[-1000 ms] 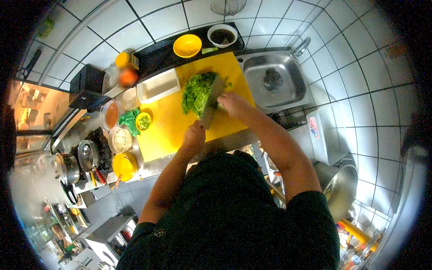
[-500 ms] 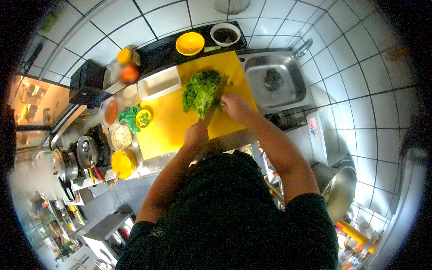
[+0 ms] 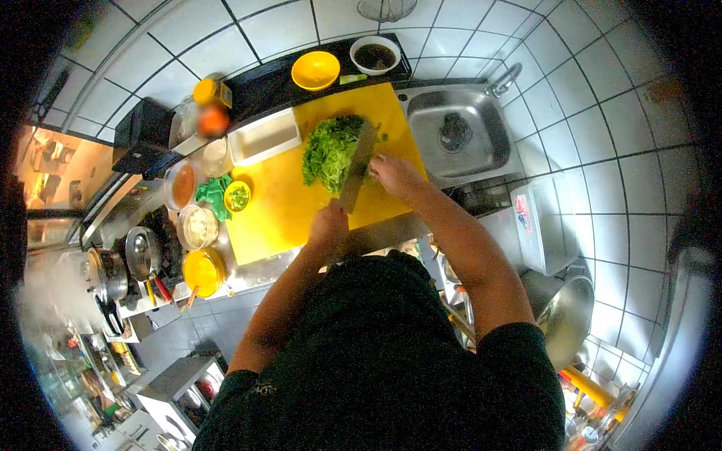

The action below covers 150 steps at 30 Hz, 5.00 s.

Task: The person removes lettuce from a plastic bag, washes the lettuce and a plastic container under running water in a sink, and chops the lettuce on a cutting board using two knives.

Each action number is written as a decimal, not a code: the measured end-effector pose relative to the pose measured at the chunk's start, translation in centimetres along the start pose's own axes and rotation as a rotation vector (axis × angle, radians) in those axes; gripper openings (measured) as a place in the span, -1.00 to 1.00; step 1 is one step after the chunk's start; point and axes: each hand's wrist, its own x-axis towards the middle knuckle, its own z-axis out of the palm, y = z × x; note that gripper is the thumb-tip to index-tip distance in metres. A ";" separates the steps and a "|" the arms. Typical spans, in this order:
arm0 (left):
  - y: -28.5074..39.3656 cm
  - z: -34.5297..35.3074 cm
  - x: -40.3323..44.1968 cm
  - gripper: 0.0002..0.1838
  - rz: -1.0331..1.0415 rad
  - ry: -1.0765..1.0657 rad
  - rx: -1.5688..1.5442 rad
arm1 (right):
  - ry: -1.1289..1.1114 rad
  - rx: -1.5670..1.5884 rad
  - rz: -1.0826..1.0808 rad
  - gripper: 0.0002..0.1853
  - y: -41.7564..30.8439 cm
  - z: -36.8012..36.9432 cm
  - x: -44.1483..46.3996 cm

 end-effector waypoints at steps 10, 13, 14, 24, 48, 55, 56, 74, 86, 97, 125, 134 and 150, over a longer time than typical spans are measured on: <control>-2.0 2.5 0.9 -0.76 0.056 0.025 -0.131 | -0.081 -0.061 -0.016 -0.84 0.5 0.2 0.7; -1.8 1.7 0.3 -0.75 0.075 0.036 -0.099 | -0.065 -0.017 0.027 -0.78 -0.2 0.0 0.2; -1.7 1.3 0.2 -0.74 0.074 0.035 -0.083 | -0.043 0.011 0.050 -0.76 -0.6 -0.2 0.3; -1.1 -1.3 -0.3 -0.76 0.039 -0.001 0.033 | -0.002 0.027 0.029 -0.76 -1.3 1.3 -0.1; -1.1 -0.8 -0.4 -0.80 0.088 0.052 0.070 | 0.162 -0.298 -0.048 -0.56 -5.3 3.5 -3.3; -0.7 -2.0 -0.5 -0.83 0.058 0.039 0.058 | -0.002 -0.147 0.107 -0.56 -2.9 3.2 -3.7; -0.8 -2.0 -0.7 -0.83 0.076 0.060 0.041 | 0.021 -0.127 0.117 -0.56 -2.9 3.4 -3.8; -1.9 -2.4 -0.3 -0.84 0.168 0.174 -0.008 | 0.008 0.105 0.104 -0.64 2.6 1.0 -0.3; 0.6 -2.3 0.5 -0.83 0.249 0.117 0.166 | -0.101 0.009 0.048 -0.71 2.2 -1.0 0.6; 0.5 -0.8 1.6 -0.90 0.287 0.134 0.226 | -0.175 -0.048 0.038 -0.72 2.4 -1.2 1.5; 2.5 -0.5 0.2 -0.83 0.162 -0.015 0.183 | -0.057 0.011 0.073 -0.74 3.3 0.7 0.4; 3.1 -0.7 0.5 -0.81 0.063 -0.068 0.096 | -0.070 0.111 0.175 -0.78 2.7 -0.6 0.5; 2.4 1.1 0.8 -0.77 0.157 -0.023 0.129 | 0.113 0.091 0.135 -0.77 4.7 2.2 0.1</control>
